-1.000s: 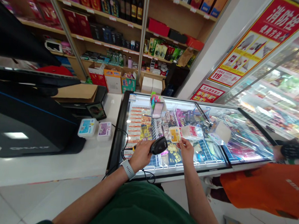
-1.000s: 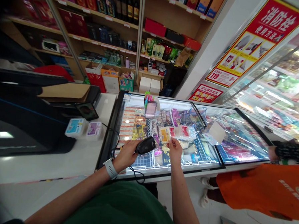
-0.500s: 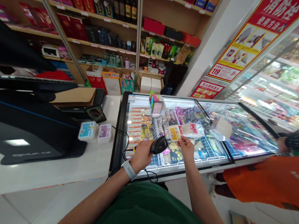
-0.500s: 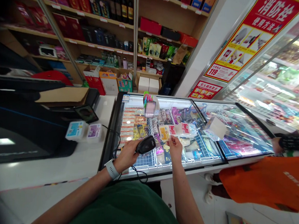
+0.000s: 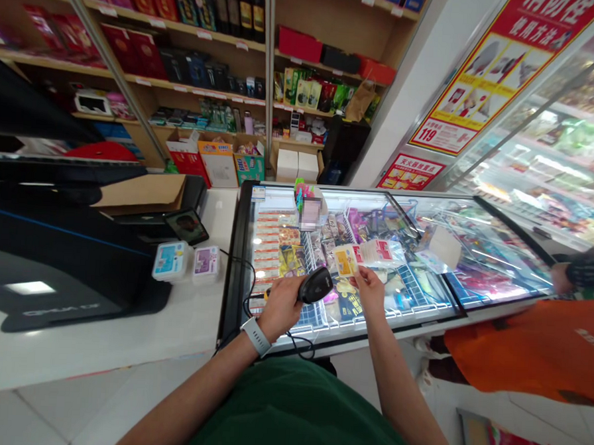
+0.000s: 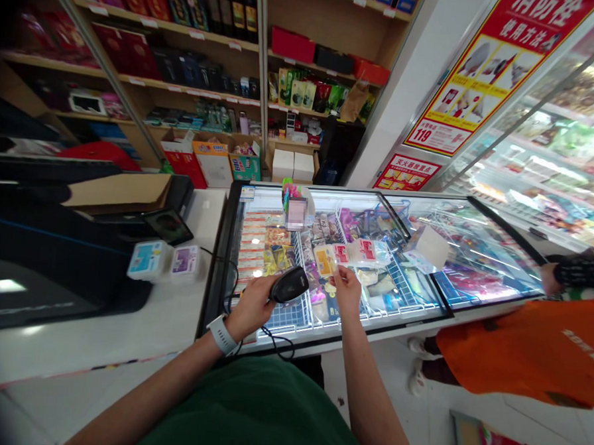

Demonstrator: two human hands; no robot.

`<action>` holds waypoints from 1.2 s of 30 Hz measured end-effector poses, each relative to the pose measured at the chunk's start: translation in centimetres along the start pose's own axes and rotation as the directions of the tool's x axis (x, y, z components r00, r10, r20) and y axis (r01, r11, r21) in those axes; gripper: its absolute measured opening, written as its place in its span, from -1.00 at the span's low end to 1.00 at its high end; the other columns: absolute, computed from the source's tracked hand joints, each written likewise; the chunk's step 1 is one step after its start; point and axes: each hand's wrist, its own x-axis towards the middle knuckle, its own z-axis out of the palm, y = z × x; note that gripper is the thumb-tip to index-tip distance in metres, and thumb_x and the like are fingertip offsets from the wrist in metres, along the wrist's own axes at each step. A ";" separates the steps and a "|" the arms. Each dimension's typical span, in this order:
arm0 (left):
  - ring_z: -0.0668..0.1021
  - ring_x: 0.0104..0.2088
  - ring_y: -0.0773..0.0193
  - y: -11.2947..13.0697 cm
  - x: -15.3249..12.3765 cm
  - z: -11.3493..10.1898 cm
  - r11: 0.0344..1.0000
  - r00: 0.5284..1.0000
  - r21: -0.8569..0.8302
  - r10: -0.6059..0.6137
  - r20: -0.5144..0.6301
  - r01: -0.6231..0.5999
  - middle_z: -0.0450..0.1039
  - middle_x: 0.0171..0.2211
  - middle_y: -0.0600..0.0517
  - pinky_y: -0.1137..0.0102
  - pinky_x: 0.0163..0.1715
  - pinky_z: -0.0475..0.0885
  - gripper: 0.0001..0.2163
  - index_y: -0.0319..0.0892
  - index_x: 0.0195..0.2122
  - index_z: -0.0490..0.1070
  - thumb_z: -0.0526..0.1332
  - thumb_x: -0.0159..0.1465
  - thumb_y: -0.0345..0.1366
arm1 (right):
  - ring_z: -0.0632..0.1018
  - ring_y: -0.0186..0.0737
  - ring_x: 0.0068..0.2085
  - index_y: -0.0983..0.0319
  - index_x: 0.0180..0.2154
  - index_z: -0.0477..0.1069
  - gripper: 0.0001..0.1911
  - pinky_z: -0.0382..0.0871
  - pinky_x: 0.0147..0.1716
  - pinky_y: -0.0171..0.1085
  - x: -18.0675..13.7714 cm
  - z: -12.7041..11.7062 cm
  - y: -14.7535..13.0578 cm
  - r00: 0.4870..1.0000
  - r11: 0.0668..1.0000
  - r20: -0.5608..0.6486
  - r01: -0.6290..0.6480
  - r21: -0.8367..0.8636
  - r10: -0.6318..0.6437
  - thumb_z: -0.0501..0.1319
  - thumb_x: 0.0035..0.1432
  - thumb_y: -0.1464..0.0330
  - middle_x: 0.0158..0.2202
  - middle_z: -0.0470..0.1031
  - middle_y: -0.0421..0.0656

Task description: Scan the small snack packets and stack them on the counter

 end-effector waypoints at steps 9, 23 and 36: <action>0.51 0.08 0.04 -0.3 0.0 0.3 1.000 1.000 0.004 0.009 -0.015 -0.009 0.51 0.05 -0.11 0.10 0.15 0.34 -0.51 -0.18 0.11 0.34 0.12 0.13 -0.54 | 0.62 -0.16 -0.37 0.25 -0.17 0.52 -0.43 0.59 -0.22 -0.09 -0.1 0.2 -0.2 1.000 0.999 -0.011 -0.025 0.022 0.026 0.42 -0.14 0.01 -0.33 0.58 -0.14; 0.49 0.08 0.02 -0.5 0.0 0.5 1.000 1.000 -0.008 0.010 -0.027 -0.011 0.50 0.04 -0.12 0.07 0.13 0.35 -0.52 -0.19 0.10 0.34 0.12 0.13 -0.54 | 0.62 -0.17 -0.37 0.26 -0.15 0.52 -0.41 0.60 -0.23 -0.10 0.0 0.1 0.5 1.000 1.000 -0.013 -0.006 0.030 0.006 0.41 -0.13 0.00 -0.33 0.57 -0.14; 0.49 0.09 -0.01 -0.5 -0.1 0.3 0.997 0.998 -0.063 0.029 -0.063 -0.033 0.51 0.04 -0.14 0.03 0.14 0.33 -0.52 -0.18 0.09 0.36 0.13 0.11 -0.56 | 0.62 -0.19 -0.36 0.29 -0.13 0.50 -0.41 0.58 -0.19 -0.10 0.0 0.4 0.4 1.000 1.000 0.010 -0.021 0.021 0.021 0.41 -0.12 0.03 -0.33 0.58 -0.13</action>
